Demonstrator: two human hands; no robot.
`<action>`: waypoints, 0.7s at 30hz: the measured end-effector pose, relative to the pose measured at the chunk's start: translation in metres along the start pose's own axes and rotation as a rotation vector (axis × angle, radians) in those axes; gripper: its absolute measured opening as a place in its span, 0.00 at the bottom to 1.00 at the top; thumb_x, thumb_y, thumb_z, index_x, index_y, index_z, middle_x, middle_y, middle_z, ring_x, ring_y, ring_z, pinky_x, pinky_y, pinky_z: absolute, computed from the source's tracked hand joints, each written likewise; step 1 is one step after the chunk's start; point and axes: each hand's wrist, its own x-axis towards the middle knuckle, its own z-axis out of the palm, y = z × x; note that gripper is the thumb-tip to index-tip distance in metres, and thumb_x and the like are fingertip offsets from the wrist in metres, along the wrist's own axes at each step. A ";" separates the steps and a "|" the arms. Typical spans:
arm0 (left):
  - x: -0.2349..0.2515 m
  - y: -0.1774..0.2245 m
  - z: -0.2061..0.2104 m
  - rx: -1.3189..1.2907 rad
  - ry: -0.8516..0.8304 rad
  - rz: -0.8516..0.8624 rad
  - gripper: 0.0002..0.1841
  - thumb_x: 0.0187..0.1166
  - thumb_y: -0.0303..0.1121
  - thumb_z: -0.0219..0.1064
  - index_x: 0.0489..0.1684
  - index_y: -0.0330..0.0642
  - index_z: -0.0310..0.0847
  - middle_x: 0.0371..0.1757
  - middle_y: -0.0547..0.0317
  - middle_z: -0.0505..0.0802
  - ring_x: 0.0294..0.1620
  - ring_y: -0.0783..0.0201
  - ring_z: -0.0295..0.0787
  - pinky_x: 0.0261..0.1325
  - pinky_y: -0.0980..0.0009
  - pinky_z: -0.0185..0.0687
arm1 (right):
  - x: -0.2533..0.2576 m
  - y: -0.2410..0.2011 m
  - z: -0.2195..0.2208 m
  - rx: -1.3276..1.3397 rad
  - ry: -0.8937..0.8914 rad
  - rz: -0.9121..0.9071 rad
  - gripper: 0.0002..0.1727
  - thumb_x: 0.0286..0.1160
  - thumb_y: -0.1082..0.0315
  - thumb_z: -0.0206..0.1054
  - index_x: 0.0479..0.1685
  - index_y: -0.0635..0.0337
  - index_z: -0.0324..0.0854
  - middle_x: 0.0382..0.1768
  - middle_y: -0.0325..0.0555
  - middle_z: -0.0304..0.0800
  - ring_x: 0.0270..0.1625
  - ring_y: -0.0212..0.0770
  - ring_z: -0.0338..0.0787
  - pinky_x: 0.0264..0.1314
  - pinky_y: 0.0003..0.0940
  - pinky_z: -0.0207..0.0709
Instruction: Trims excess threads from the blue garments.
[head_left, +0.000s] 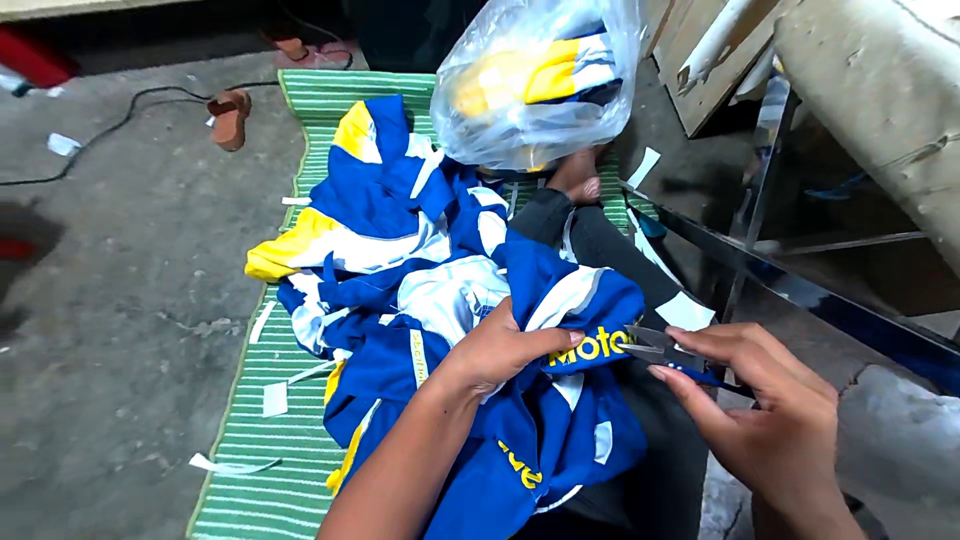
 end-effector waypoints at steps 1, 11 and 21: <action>0.000 0.000 0.000 0.006 0.006 0.000 0.14 0.68 0.16 0.68 0.49 0.39 0.85 0.41 0.63 0.95 0.45 0.73 0.93 0.55 0.73 0.90 | -0.002 -0.001 0.002 -0.013 0.014 0.002 0.17 0.73 0.55 0.77 0.50 0.59 0.94 0.41 0.47 0.94 0.45 0.32 0.88 0.46 0.25 0.78; -0.001 -0.002 0.008 0.044 0.042 0.037 0.13 0.67 0.16 0.70 0.47 0.40 0.85 0.41 0.63 0.95 0.44 0.73 0.93 0.55 0.72 0.90 | -0.003 -0.009 0.009 -0.123 0.049 -0.014 0.17 0.75 0.54 0.75 0.48 0.57 0.95 0.41 0.48 0.95 0.41 0.37 0.90 0.42 0.33 0.76; -0.001 -0.003 0.009 0.057 0.054 0.040 0.13 0.67 0.16 0.71 0.47 0.39 0.85 0.41 0.63 0.95 0.45 0.73 0.93 0.56 0.72 0.90 | 0.001 -0.013 0.005 -0.276 0.047 -0.069 0.15 0.78 0.53 0.71 0.47 0.52 0.96 0.41 0.46 0.96 0.41 0.41 0.90 0.41 0.37 0.73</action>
